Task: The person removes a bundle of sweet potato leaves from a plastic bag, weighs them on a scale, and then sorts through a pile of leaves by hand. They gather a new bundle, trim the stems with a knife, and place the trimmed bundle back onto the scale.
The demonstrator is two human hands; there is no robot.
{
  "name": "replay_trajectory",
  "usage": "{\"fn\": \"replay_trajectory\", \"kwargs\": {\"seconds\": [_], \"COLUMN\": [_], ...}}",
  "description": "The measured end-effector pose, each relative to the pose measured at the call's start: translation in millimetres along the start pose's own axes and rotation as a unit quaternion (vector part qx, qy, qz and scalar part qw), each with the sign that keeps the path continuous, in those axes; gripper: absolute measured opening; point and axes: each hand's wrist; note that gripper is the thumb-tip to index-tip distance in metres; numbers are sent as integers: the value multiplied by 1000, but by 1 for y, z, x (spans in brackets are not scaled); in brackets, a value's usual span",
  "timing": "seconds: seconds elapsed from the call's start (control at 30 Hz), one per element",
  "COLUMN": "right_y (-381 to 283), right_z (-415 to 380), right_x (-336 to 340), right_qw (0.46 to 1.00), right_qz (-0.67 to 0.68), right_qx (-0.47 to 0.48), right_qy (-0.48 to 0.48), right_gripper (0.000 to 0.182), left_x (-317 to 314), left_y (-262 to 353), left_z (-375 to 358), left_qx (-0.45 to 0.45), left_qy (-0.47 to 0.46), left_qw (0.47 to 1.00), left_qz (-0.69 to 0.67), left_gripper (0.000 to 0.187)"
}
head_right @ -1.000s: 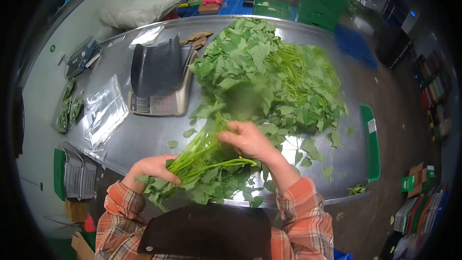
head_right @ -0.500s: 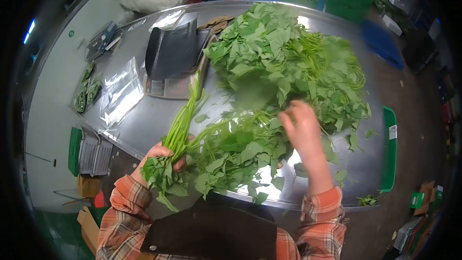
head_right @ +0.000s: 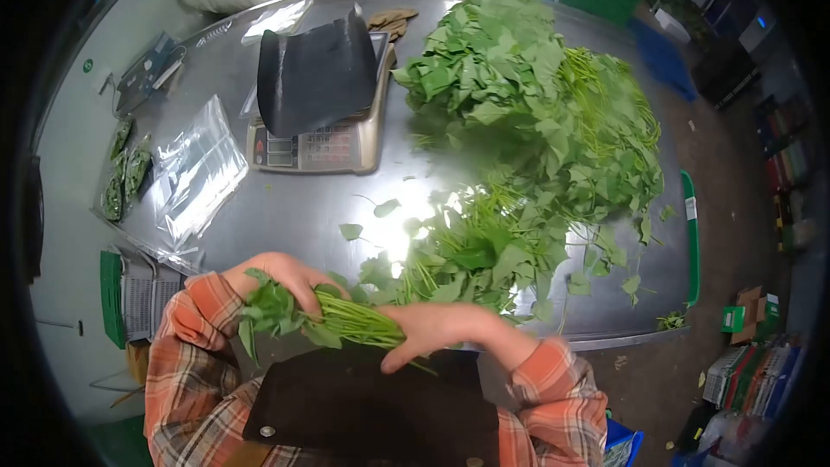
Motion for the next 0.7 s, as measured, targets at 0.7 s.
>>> {"fn": "replay_trajectory", "kwargs": {"seconds": [0.7], "right_y": [66], "right_z": [96], "right_x": [-43], "right_qw": [751], "right_qz": [633], "right_qx": [-30], "right_qy": [185], "right_gripper": [15], "left_x": [26], "left_y": [-63], "left_z": [58], "left_qx": [-376], "left_qy": [199], "left_qw": [870], "left_qz": [-248], "left_gripper": [37]}}
Point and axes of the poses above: each hand's wrist, its own z-axis towards the middle knuckle, its own x-axis out of the back of the hand, y = z × x, and after that the axes turned 15 degrees about -z, right-handed
